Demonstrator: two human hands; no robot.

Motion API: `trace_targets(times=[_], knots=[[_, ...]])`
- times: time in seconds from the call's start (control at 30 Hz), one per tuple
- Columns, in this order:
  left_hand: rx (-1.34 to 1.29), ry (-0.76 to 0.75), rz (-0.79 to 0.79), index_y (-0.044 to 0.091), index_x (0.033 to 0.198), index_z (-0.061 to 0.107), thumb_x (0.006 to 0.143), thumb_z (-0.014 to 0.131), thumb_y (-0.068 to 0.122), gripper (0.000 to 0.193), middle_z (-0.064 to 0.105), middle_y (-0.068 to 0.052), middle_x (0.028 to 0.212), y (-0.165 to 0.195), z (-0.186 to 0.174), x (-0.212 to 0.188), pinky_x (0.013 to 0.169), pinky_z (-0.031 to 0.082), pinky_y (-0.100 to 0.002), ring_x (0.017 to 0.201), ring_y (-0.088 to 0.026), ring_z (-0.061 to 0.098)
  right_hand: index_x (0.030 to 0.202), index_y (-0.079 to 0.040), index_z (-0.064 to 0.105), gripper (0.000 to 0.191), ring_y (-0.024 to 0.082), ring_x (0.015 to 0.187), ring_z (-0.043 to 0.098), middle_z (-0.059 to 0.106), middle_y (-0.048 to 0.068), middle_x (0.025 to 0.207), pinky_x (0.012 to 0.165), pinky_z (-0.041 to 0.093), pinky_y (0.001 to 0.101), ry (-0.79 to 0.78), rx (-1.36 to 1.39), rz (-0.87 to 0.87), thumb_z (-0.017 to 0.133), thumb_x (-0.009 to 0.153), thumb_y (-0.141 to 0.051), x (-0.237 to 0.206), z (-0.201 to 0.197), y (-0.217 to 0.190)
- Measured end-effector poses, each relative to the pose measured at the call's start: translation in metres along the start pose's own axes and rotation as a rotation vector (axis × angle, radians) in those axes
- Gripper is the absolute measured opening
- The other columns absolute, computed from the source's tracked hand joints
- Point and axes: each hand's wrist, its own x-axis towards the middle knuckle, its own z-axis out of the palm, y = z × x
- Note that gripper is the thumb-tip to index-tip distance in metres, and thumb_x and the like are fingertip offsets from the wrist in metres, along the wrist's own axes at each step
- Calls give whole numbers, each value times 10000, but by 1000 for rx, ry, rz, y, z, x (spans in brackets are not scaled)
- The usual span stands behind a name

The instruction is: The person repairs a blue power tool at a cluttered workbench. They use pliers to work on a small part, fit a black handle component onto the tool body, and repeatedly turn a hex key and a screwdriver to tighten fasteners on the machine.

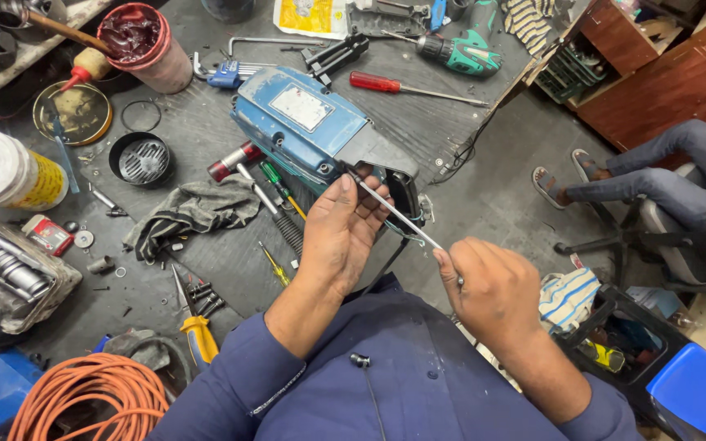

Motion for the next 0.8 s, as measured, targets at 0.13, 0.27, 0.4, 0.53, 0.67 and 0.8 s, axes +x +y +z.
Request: trace_targets(times=[0.13, 0.27, 0.4, 0.53, 0.67, 0.8], knots=[[-4, 46, -21, 4, 1149, 632, 1042, 593, 301, 318, 695, -104, 1094, 5, 3, 1, 935, 577, -389, 1021, -218, 684, 710, -77, 503, 344, 288, 576, 539, 480, 73, 644, 526, 406, 413, 6, -36, -36, 690, 958, -225, 11, -7, -2], [0, 48, -43, 1, 1132, 623, 1044, 587, 310, 324, 695, -104, 1098, 8, 5, 2, 919, 589, -373, 1022, -212, 686, 707, -80, 508, 343, 273, 587, 543, 486, 74, 655, 541, 416, 405, -2, -84, -91, 703, 947, -230, 22, -18, -5], [-4, 70, -50, 2, 1139, 615, 1044, 596, 311, 323, 695, -108, 1097, 10, 8, -2, 907, 591, -372, 1014, -211, 688, 702, -86, 515, 338, 265, 590, 548, 493, 68, 652, 539, 419, 396, -49, -99, -112, 713, 931, -235, 29, -28, -5], [-10, 87, -42, 18, 1145, 612, 1027, 618, 283, 290, 700, -111, 1093, 10, 10, -4, 900, 595, -370, 1008, -213, 696, 702, -88, 519, 329, 263, 580, 549, 493, 67, 640, 532, 417, 395, -70, -68, -106, 709, 934, -223, 26, -27, -5], [-11, 60, -21, 21, 1170, 614, 1025, 634, 248, 270, 706, -111, 1095, 6, 8, -5, 903, 592, -371, 1013, -215, 699, 703, -69, 509, 369, 244, 542, 509, 483, 64, 608, 519, 393, 375, -152, 197, 104, 634, 1001, -248, 17, -16, 2], [-32, 6, -54, -2, 1217, 623, 1046, 607, 274, 325, 714, -137, 1081, -3, 9, -10, 884, 594, -407, 993, -245, 707, 692, -69, 501, 420, 133, 489, 417, 441, -5, 566, 454, 353, 302, -367, 872, 598, 535, 1055, -278, 8, -1, 13]])
